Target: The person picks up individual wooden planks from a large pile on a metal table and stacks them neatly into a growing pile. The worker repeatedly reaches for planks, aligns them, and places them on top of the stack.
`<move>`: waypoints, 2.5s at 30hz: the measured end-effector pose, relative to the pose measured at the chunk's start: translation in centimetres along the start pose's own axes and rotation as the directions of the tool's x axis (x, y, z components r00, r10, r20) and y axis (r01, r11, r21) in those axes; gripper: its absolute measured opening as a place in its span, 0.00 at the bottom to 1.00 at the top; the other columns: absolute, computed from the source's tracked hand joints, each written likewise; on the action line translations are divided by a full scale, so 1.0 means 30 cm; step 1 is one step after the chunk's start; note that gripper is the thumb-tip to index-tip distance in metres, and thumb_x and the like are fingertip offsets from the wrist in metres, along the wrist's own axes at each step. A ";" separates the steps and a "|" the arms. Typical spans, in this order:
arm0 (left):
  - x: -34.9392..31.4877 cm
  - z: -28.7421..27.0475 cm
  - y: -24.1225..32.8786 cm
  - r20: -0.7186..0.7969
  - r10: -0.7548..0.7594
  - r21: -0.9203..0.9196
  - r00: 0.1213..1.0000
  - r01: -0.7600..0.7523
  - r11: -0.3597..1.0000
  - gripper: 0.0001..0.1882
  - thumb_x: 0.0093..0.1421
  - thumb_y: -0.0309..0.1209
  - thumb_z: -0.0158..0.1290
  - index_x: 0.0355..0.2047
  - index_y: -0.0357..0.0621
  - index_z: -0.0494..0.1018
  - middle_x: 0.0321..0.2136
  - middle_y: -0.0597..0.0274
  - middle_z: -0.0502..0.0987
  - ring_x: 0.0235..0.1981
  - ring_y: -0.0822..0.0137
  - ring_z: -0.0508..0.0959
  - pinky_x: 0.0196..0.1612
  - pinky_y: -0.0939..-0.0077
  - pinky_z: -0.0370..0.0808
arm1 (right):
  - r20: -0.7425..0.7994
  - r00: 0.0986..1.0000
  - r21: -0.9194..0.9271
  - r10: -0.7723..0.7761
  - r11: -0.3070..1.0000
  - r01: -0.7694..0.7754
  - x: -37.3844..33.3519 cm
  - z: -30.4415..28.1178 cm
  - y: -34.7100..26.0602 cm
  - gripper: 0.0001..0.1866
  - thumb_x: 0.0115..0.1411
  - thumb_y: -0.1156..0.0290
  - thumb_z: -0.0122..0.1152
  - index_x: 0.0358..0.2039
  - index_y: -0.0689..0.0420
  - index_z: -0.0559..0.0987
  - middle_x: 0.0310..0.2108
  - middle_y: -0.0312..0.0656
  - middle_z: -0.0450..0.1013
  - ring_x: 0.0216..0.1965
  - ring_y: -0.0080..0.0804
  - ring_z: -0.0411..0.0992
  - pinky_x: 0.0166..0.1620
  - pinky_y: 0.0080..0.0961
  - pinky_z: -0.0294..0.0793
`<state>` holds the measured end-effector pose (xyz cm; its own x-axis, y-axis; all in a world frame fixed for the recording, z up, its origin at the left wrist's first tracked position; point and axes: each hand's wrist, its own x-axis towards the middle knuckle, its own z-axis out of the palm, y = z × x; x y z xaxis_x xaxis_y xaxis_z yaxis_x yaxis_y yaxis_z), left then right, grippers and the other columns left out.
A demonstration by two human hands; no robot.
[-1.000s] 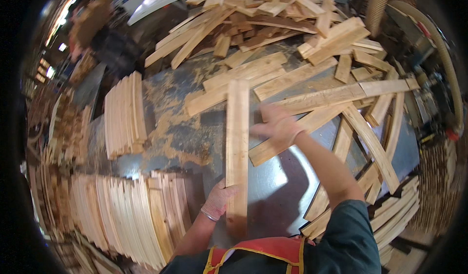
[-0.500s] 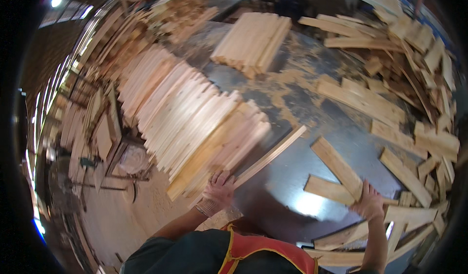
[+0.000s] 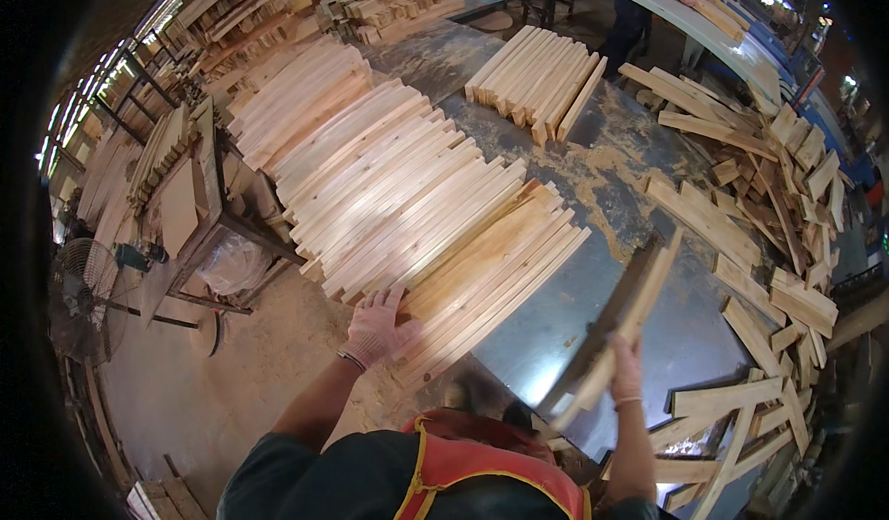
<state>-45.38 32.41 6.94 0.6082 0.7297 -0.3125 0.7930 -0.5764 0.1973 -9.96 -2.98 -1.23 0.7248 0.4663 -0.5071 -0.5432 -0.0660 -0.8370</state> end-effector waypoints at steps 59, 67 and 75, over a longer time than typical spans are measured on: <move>1.269 -1.130 -1.439 -0.249 -0.542 -0.021 0.803 0.555 0.832 0.29 0.64 0.45 0.56 0.62 0.44 0.75 0.58 0.44 0.80 0.59 0.48 0.80 0.61 0.53 0.76 | -0.400 0.913 -0.230 0.086 0.954 -0.191 -0.309 0.982 0.279 0.52 0.69 0.54 0.67 0.78 0.62 0.44 0.60 0.52 0.71 0.56 0.42 0.74 0.56 0.36 0.81; 1.016 -0.569 -1.367 -0.664 -0.397 -0.387 0.633 0.164 0.908 0.38 0.69 0.44 0.55 0.74 0.41 0.60 0.74 0.45 0.61 0.73 0.43 0.62 0.70 0.50 0.65 | -0.313 0.920 -0.603 -0.234 0.798 -0.002 -0.274 0.902 0.306 0.39 0.69 0.65 0.63 0.72 0.66 0.55 0.57 0.48 0.74 0.55 0.35 0.74 0.59 0.33 0.75; 0.148 0.275 -0.994 0.151 -0.392 -0.967 0.908 0.053 -0.250 0.35 0.74 0.55 0.53 0.71 0.44 0.65 0.63 0.52 0.73 0.56 0.63 0.75 0.62 0.66 0.73 | -0.026 0.994 -0.617 -0.102 0.784 0.064 -0.253 0.720 0.282 0.60 0.64 0.36 0.63 0.78 0.66 0.45 0.61 0.62 0.75 0.62 0.54 0.75 0.65 0.40 0.72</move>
<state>-66.62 49.80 -7.98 0.2359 0.8326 -0.5011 -0.1311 0.5382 0.8326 -29.19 11.98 -0.03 0.7874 0.4470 -0.4245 -0.1180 -0.5666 -0.8155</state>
